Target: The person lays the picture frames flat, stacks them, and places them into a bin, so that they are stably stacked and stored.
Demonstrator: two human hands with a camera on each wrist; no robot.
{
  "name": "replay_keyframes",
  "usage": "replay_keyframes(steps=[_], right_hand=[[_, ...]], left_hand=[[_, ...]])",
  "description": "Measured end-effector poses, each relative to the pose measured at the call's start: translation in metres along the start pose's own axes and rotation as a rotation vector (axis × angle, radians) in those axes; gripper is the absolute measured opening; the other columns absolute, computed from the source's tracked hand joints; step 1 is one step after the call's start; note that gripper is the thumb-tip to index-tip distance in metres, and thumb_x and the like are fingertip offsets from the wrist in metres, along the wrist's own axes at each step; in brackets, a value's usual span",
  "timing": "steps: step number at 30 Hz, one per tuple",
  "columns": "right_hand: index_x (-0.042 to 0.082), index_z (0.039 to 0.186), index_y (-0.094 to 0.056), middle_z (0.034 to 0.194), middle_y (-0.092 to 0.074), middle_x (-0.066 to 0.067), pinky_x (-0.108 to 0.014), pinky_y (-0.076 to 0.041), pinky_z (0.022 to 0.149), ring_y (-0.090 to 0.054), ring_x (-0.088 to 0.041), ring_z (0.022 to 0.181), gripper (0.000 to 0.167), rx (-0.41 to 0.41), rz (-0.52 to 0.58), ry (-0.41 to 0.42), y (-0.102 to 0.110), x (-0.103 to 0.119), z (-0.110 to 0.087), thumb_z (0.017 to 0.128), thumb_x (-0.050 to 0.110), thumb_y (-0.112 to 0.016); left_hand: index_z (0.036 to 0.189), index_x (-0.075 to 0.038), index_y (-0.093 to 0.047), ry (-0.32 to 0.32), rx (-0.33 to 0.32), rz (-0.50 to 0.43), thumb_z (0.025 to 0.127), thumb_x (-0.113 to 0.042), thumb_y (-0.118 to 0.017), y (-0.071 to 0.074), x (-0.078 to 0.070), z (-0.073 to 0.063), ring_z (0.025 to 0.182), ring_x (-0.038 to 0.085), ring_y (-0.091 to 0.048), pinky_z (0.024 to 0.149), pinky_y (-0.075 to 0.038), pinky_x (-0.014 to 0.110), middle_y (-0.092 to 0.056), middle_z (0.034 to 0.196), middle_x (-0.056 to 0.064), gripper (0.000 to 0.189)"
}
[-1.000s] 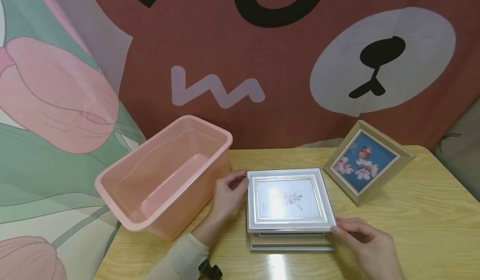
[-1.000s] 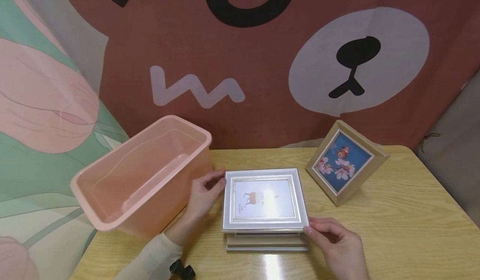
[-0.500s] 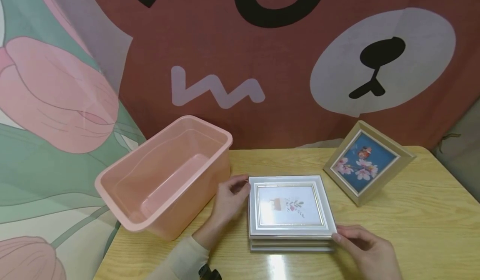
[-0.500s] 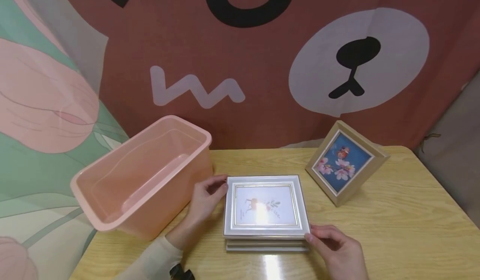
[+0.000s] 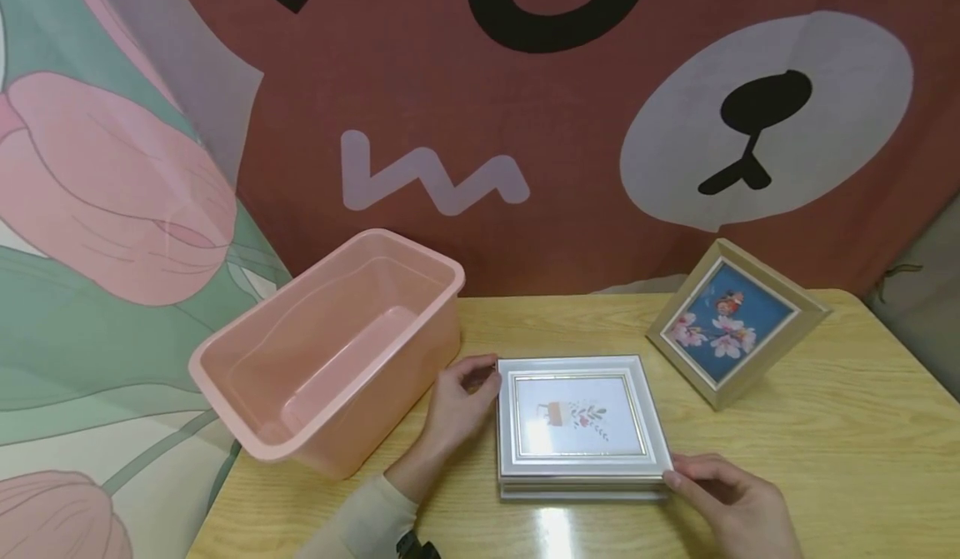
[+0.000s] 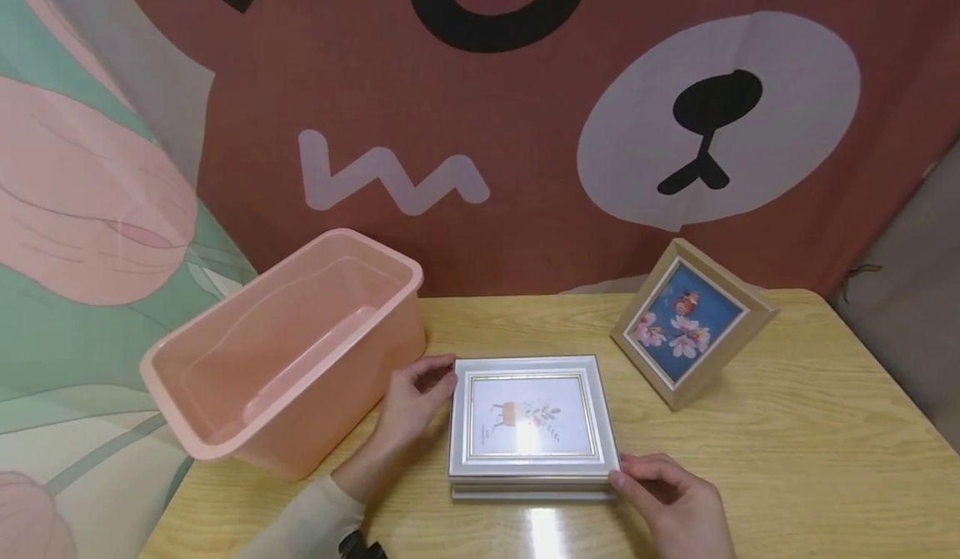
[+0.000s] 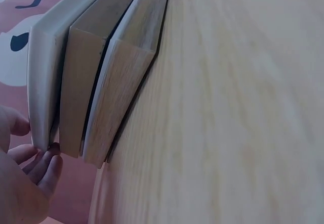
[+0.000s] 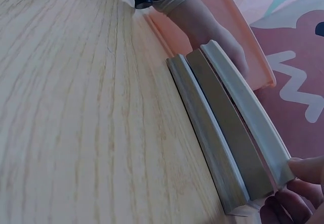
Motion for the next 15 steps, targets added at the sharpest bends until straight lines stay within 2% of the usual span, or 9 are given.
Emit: replay_keyframes(steps=[7, 15], right_hand=[[0.0, 0.106, -0.08, 0.103, -0.083, 0.01, -0.015, -0.061, 0.079, -0.07, 0.008, 0.092, 0.017, 0.012, 0.012, 0.007, -0.0017, -0.0011, -0.0014, 0.091, 0.007, -0.086], [0.001, 0.107, -0.08, 0.106, -0.083, 0.006, -0.016, -0.061, 0.079, -0.07, 0.007, 0.092, 0.018, 0.017, 0.006, -0.007, -0.0021, -0.0018, -0.0007, 0.092, 0.008, -0.086]], left_hand=[[0.12, 0.01, -0.075, -0.016, 0.008, -0.008, 0.095, -0.001, -0.071, -0.001, 0.0012, -0.0005, 0.103, 0.035, -0.077, 0.092, -0.06, 0.021, -0.079, 0.113, 0.026, 0.027], [0.12, 0.007, -0.076, 0.045, 0.025, 0.068, 0.096, -0.004, -0.072, -0.0002, -0.0016, 0.0012, 0.11, 0.035, -0.076, 0.097, -0.061, 0.027, -0.079, 0.116, 0.023, 0.027]])
Point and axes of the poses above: each hand's wrist, its own z-axis towards the middle knuckle, its own y-axis out of the back of the hand, x = y × z, the point moved 4 cm from there along z, towards the middle knuckle
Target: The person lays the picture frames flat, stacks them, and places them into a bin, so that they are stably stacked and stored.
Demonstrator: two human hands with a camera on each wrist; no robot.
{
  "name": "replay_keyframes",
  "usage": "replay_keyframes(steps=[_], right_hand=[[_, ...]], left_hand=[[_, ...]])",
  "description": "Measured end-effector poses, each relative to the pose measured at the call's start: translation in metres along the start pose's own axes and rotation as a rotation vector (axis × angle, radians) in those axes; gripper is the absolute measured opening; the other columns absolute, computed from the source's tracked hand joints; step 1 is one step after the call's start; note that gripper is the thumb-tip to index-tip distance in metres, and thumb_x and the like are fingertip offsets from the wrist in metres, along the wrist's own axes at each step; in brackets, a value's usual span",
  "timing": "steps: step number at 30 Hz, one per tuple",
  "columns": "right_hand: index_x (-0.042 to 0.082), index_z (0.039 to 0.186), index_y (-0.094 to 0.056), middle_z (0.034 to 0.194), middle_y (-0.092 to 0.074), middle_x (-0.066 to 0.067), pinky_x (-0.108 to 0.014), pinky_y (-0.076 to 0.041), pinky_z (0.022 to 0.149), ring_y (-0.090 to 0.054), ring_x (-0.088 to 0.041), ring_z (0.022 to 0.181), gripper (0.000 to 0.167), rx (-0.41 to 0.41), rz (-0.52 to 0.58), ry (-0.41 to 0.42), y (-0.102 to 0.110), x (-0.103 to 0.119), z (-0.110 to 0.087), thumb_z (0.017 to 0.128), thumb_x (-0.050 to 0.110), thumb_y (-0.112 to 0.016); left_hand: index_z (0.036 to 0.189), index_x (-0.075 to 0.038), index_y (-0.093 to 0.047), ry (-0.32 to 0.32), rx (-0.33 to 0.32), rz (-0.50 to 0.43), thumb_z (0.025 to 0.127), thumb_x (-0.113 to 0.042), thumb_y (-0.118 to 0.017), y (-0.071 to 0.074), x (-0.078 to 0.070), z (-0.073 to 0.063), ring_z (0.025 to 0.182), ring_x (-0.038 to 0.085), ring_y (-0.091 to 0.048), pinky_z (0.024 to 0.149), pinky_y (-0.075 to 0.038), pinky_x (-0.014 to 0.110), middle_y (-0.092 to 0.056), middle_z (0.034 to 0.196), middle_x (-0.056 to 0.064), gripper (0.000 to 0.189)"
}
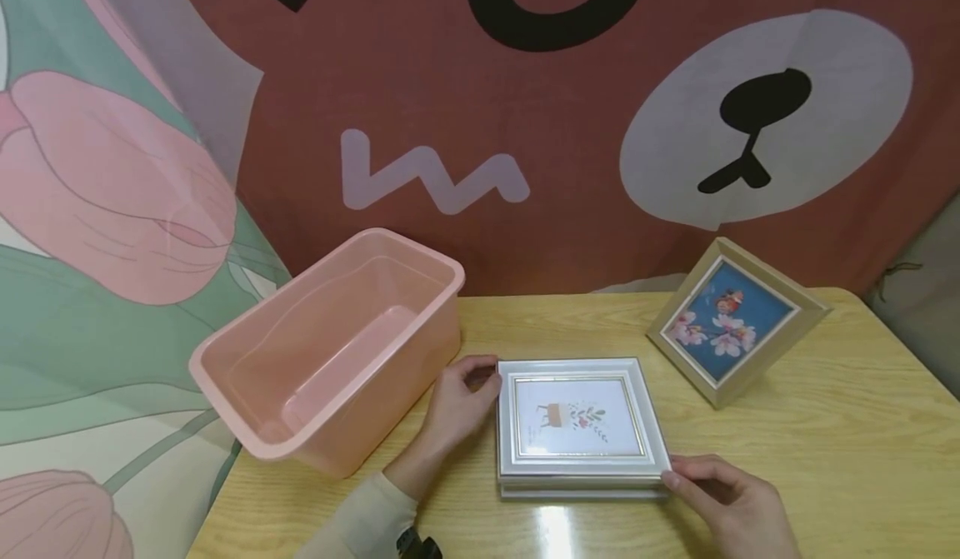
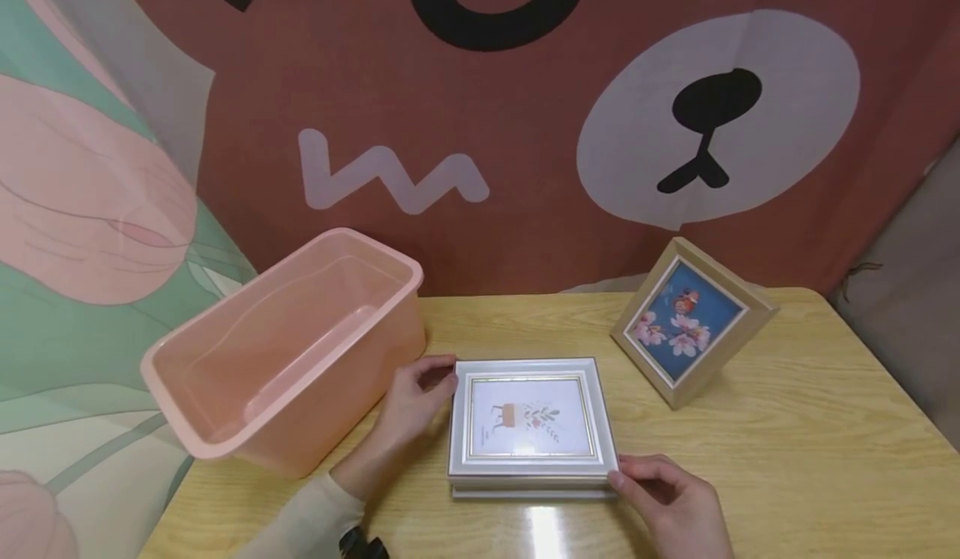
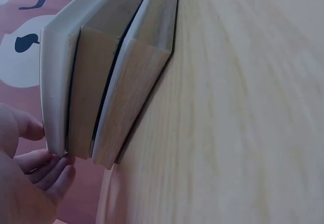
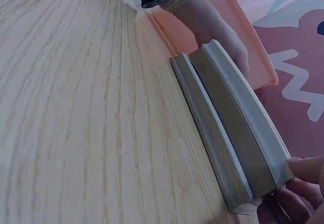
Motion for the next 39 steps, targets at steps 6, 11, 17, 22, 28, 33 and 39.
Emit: replay_keyframes(steps=[6, 11, 17, 22, 28, 33, 39], right_hand=[[0.002, 0.106, -0.08, 0.104, -0.083, 0.008, -0.016, -0.061, 0.078, -0.069, 0.008, 0.091, 0.019, 0.005, -0.021, 0.023, 0.0, -0.001, 0.002, 0.092, 0.011, -0.087], [0.001, 0.115, -0.079, 0.11, -0.083, -0.001, -0.016, -0.06, 0.078, -0.069, 0.007, 0.091, 0.03, 0.043, -0.06, 0.042, 0.003, -0.003, 0.006, 0.093, 0.018, -0.087], [0.004, 0.135, -0.073, 0.131, -0.078, -0.009, -0.012, -0.056, 0.085, -0.065, 0.013, 0.099, 0.042, 0.142, -0.134, -0.016, 0.008, -0.004, 0.013, 0.102, 0.03, -0.077], [0.007, 0.14, -0.07, 0.135, -0.077, -0.007, -0.009, -0.053, 0.085, -0.064, 0.015, 0.102, 0.044, 0.145, -0.145, -0.001, 0.018, 0.002, 0.017, 0.108, 0.037, -0.067], [0.005, 0.143, -0.067, 0.133, -0.078, -0.007, -0.007, -0.053, 0.083, -0.066, 0.015, 0.1, 0.051, 0.118, -0.152, 0.063, 0.029, 0.008, 0.022, 0.11, 0.044, -0.061], [0.002, 0.135, -0.072, 0.117, -0.081, 0.007, -0.006, -0.054, 0.081, -0.071, 0.01, 0.097, 0.037, 0.032, -0.136, 0.221, 0.033, 0.014, 0.023, 0.111, 0.029, -0.063], [0.001, 0.131, -0.073, 0.108, -0.078, 0.024, -0.005, -0.055, 0.081, -0.07, 0.013, 0.097, 0.031, -0.029, -0.107, 0.312, 0.04, 0.019, 0.026, 0.111, 0.022, -0.064]], left_hand=[[0.12, 0.004, -0.077, 0.023, 0.024, 0.049, 0.096, -0.007, -0.072, 0.002, 0.001, 0.001, 0.109, 0.031, -0.076, 0.097, -0.062, 0.031, -0.08, 0.114, 0.019, 0.027], [0.123, 0.001, -0.076, 0.044, 0.08, 0.068, 0.098, -0.011, -0.071, 0.005, 0.001, 0.004, 0.11, 0.029, -0.076, 0.099, -0.063, 0.038, -0.079, 0.115, 0.017, 0.028], [0.125, 0.002, -0.074, 0.043, 0.117, 0.055, 0.099, -0.012, -0.07, 0.009, 0.0, 0.004, 0.111, 0.028, -0.075, 0.101, -0.062, 0.038, -0.079, 0.117, 0.017, 0.03], [0.125, 0.007, -0.072, 0.022, 0.101, 0.0, 0.102, -0.009, -0.068, 0.011, -0.002, 0.004, 0.11, 0.027, -0.073, 0.098, -0.059, 0.031, -0.078, 0.117, 0.02, 0.029], [0.123, 0.011, -0.071, 0.003, 0.064, -0.064, 0.101, -0.002, -0.066, 0.012, -0.005, 0.007, 0.114, 0.035, -0.073, 0.101, -0.058, 0.029, -0.077, 0.121, 0.026, 0.026], [0.123, 0.008, -0.073, -0.03, 0.041, -0.061, 0.102, -0.002, -0.065, 0.012, -0.008, 0.01, 0.114, 0.037, -0.074, 0.1, -0.058, 0.027, -0.076, 0.122, 0.029, 0.024], [0.122, 0.004, -0.075, -0.056, 0.023, -0.075, 0.103, -0.002, -0.066, 0.01, -0.015, 0.014, 0.115, 0.041, -0.074, 0.1, -0.058, 0.025, -0.077, 0.121, 0.027, 0.022]])
Point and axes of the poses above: each hand's wrist, its own z-axis towards the middle knuckle, its own y-axis out of the back of the hand, x = y × z, the point moved 4 cm from there along z, towards the middle knuckle
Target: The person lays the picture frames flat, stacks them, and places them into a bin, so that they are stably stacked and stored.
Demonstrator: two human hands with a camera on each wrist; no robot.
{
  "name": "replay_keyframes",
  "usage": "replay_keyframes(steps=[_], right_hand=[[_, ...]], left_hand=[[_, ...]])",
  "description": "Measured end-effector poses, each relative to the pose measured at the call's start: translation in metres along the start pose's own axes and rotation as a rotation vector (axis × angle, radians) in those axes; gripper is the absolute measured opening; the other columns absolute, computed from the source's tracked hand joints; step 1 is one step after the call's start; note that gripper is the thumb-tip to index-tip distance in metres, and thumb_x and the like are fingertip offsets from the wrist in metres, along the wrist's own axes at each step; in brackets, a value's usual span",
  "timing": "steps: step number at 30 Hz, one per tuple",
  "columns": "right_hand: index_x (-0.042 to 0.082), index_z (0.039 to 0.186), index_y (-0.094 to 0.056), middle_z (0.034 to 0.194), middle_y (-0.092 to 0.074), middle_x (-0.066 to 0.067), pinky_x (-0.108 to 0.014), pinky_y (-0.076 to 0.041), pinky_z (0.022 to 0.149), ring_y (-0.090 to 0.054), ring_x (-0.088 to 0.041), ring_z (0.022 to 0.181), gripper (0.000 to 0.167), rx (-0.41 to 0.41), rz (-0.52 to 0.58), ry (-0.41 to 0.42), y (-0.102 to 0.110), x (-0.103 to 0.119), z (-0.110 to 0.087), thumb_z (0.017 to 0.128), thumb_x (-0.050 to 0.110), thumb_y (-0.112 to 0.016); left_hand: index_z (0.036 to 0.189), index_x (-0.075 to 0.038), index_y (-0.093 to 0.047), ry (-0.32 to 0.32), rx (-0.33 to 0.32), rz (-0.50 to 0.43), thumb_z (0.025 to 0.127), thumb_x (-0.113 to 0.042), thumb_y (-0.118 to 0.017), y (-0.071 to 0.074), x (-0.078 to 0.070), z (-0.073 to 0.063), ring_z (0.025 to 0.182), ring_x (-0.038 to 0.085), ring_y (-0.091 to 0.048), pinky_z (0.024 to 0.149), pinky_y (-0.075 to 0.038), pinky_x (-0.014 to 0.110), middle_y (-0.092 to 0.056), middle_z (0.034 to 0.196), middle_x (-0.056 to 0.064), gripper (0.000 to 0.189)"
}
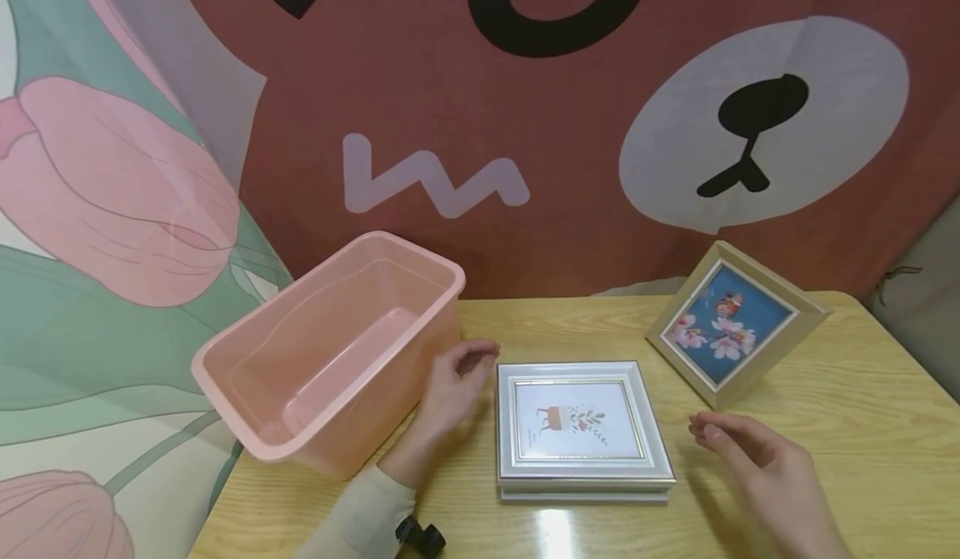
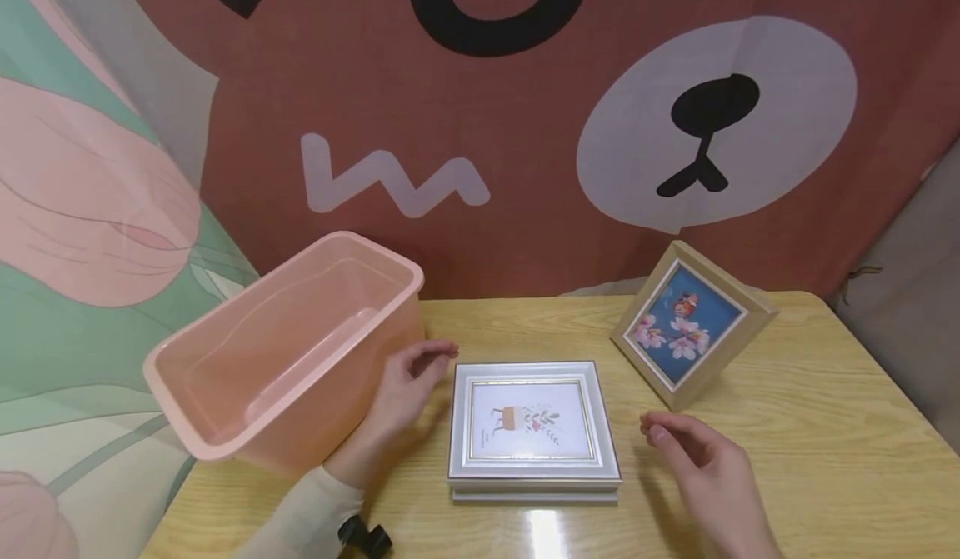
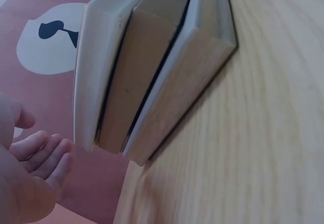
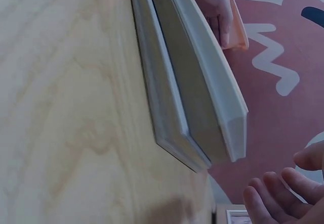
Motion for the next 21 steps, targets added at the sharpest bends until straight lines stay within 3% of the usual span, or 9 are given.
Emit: replay_keyframes(steps=[8, 16, 21], right_hand=[[-0.001, 0.132, -0.072, 0.106, -0.076, 0.029, -0.002, -0.051, 0.081, -0.068, 0.017, 0.097, 0.033, -0.032, -0.013, 0.028, 0.013, 0.004, 0.006, 0.111, 0.023, -0.063], [-0.002, 0.134, -0.071, 0.106, -0.075, 0.032, -0.002, -0.051, 0.079, -0.068, 0.016, 0.095, 0.035, -0.048, -0.013, 0.01, 0.02, 0.008, 0.01, 0.111, 0.024, -0.063], [-0.004, 0.13, -0.072, 0.107, -0.076, 0.032, 0.0, -0.05, 0.082, -0.071, 0.015, 0.096, 0.029, -0.095, 0.029, 0.082, 0.026, 0.013, 0.014, 0.109, 0.016, -0.066]], left_hand=[[0.122, 0.007, -0.074, -0.04, 0.019, -0.032, 0.102, 0.001, -0.064, -0.004, -0.01, 0.005, 0.117, 0.05, -0.071, 0.099, -0.058, 0.023, -0.077, 0.12, 0.027, 0.023], [0.122, 0.008, -0.074, -0.063, 0.026, -0.033, 0.101, 0.001, -0.064, -0.006, -0.018, 0.008, 0.116, 0.044, -0.074, 0.1, -0.059, 0.025, -0.077, 0.12, 0.027, 0.024], [0.122, 0.008, -0.074, -0.071, 0.033, -0.038, 0.101, 0.0, -0.065, -0.008, -0.022, 0.01, 0.118, 0.044, -0.074, 0.101, -0.059, 0.024, -0.077, 0.121, 0.027, 0.024]])
Point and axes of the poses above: each hand's wrist, its own z-axis towards the middle knuckle, its own y-axis out of the back of the hand, x = y × z, the point moved 4 cm from there along z, towards the middle knuckle
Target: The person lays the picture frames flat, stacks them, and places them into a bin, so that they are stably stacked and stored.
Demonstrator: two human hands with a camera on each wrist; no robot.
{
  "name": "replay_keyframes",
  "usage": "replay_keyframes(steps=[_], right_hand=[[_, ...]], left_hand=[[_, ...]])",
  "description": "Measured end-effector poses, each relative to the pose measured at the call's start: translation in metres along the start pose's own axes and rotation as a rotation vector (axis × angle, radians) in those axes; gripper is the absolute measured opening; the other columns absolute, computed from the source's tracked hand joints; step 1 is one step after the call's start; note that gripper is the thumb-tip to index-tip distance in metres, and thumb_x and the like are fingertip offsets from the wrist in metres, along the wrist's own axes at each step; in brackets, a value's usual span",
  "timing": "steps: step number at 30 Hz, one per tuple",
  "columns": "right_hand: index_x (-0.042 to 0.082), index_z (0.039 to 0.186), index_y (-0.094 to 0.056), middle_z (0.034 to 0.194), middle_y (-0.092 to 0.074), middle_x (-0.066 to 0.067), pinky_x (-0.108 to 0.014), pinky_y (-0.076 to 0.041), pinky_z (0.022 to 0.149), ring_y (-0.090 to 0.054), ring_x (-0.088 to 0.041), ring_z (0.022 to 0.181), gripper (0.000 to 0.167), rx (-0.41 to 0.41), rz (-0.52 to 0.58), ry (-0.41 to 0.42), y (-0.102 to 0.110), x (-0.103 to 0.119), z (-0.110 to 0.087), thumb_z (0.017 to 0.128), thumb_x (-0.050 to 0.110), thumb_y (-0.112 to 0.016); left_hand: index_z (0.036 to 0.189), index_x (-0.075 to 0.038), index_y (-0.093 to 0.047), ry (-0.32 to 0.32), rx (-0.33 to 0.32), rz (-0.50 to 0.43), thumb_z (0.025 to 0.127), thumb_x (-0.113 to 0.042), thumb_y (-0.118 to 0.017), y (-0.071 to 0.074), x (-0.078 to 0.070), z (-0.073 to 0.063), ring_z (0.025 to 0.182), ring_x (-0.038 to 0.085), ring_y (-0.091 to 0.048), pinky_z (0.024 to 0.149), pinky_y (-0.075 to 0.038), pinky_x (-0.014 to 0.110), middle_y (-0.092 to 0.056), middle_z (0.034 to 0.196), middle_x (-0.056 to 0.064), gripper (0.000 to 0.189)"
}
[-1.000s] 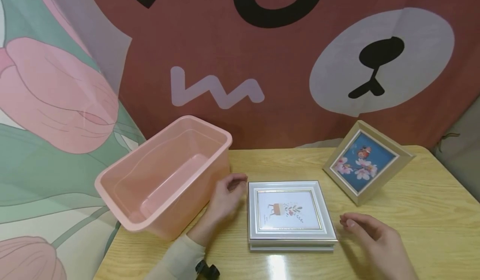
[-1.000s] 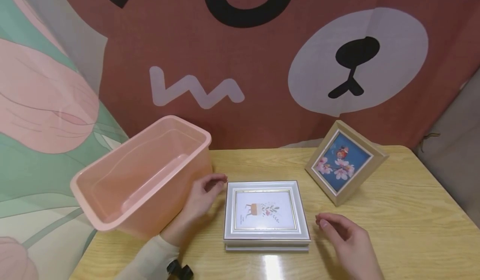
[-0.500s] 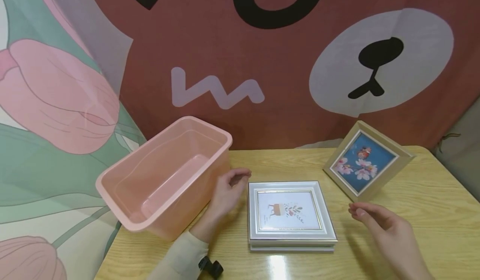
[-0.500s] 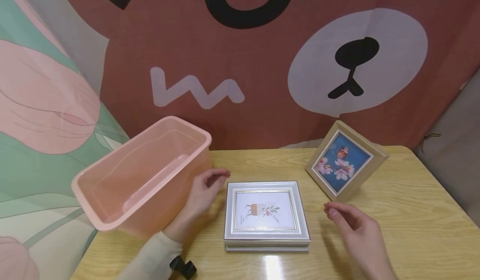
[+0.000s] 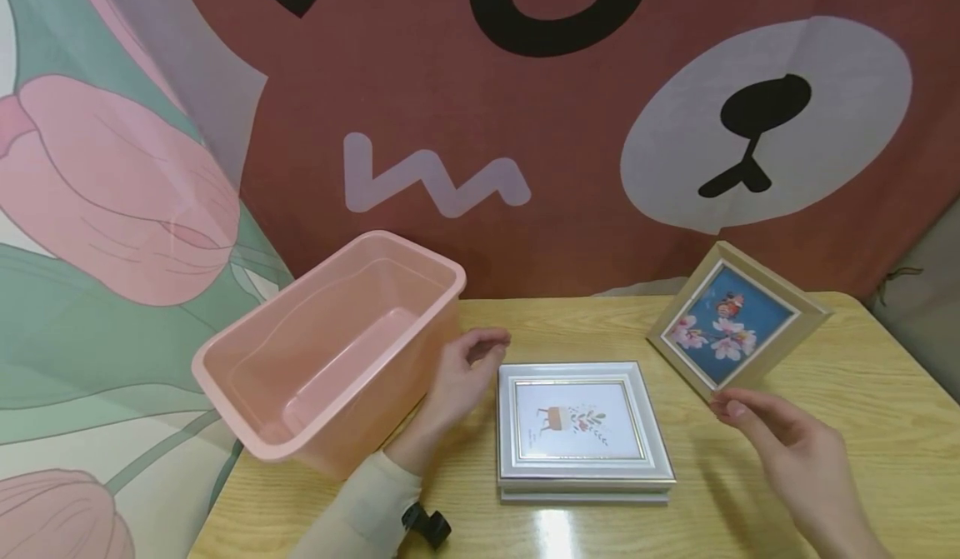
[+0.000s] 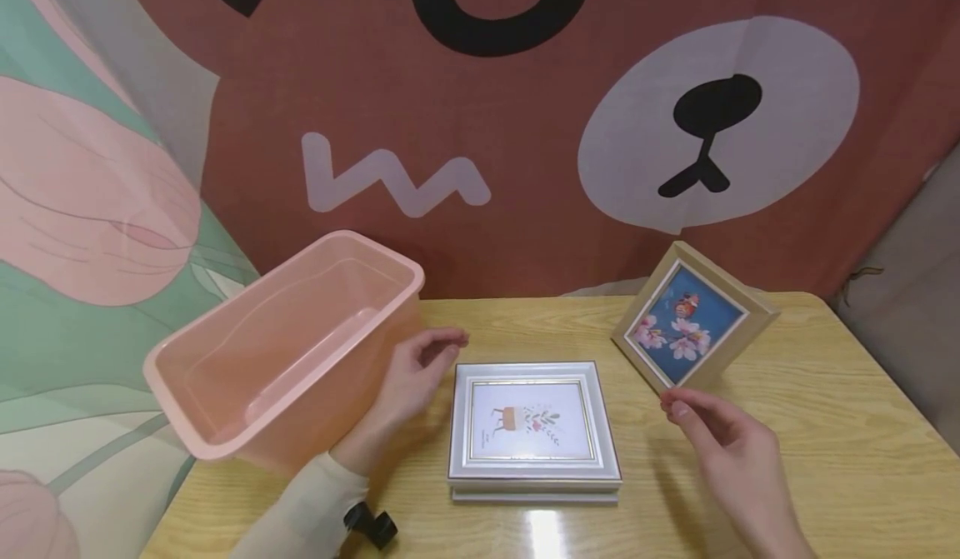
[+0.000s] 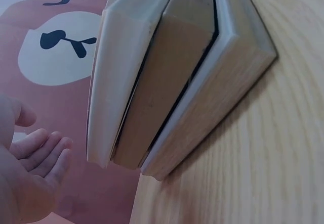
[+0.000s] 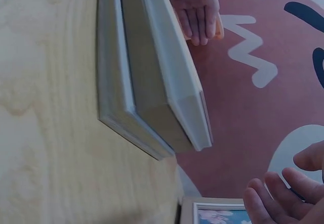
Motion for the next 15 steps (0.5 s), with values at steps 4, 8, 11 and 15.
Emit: replay_keyframes(steps=[4, 8, 11, 15], right_hand=[[-0.003, 0.129, -0.073, 0.108, -0.076, 0.032, 0.0, -0.049, 0.083, -0.071, 0.015, 0.096, 0.029, -0.021, 0.001, 0.018, 0.005, 0.003, 0.004, 0.109, 0.016, -0.066], [-0.002, 0.132, -0.072, 0.107, -0.075, 0.032, 0.0, -0.049, 0.081, -0.071, 0.015, 0.096, 0.033, -0.019, -0.007, -0.012, 0.011, 0.005, 0.007, 0.11, 0.022, -0.065], [0.0, 0.133, -0.072, 0.108, -0.075, 0.033, 0.001, -0.049, 0.082, -0.07, 0.016, 0.096, 0.034, -0.015, -0.007, -0.026, 0.014, 0.006, 0.008, 0.11, 0.025, -0.065], [0.002, 0.132, -0.073, 0.107, -0.076, 0.032, 0.0, -0.049, 0.082, -0.07, 0.016, 0.096, 0.03, -0.032, 0.008, -0.014, 0.017, 0.008, 0.011, 0.109, 0.022, -0.066]], left_hand=[[0.121, 0.007, -0.075, 0.002, 0.011, 0.009, 0.101, -0.002, -0.065, -0.002, -0.002, 0.002, 0.118, 0.043, -0.074, 0.1, -0.058, 0.024, -0.077, 0.122, 0.026, 0.024], [0.122, 0.006, -0.075, -0.001, 0.017, 0.023, 0.102, -0.003, -0.066, -0.004, -0.005, 0.004, 0.118, 0.041, -0.074, 0.103, -0.06, 0.034, -0.078, 0.122, 0.024, 0.024], [0.123, 0.005, -0.074, 0.002, 0.028, 0.019, 0.102, -0.004, -0.066, -0.006, -0.007, 0.006, 0.119, 0.04, -0.073, 0.106, -0.06, 0.044, -0.077, 0.123, 0.024, 0.025], [0.124, 0.006, -0.074, 0.002, 0.044, 0.01, 0.102, -0.004, -0.066, -0.009, -0.01, 0.008, 0.121, 0.039, -0.073, 0.107, -0.06, 0.047, -0.077, 0.125, 0.024, 0.026]])
Point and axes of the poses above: each hand's wrist, its own z-axis towards the middle knuckle, its own y-axis out of the back of the hand, x = y × z, the point moved 4 cm from there along z, towards the middle knuckle
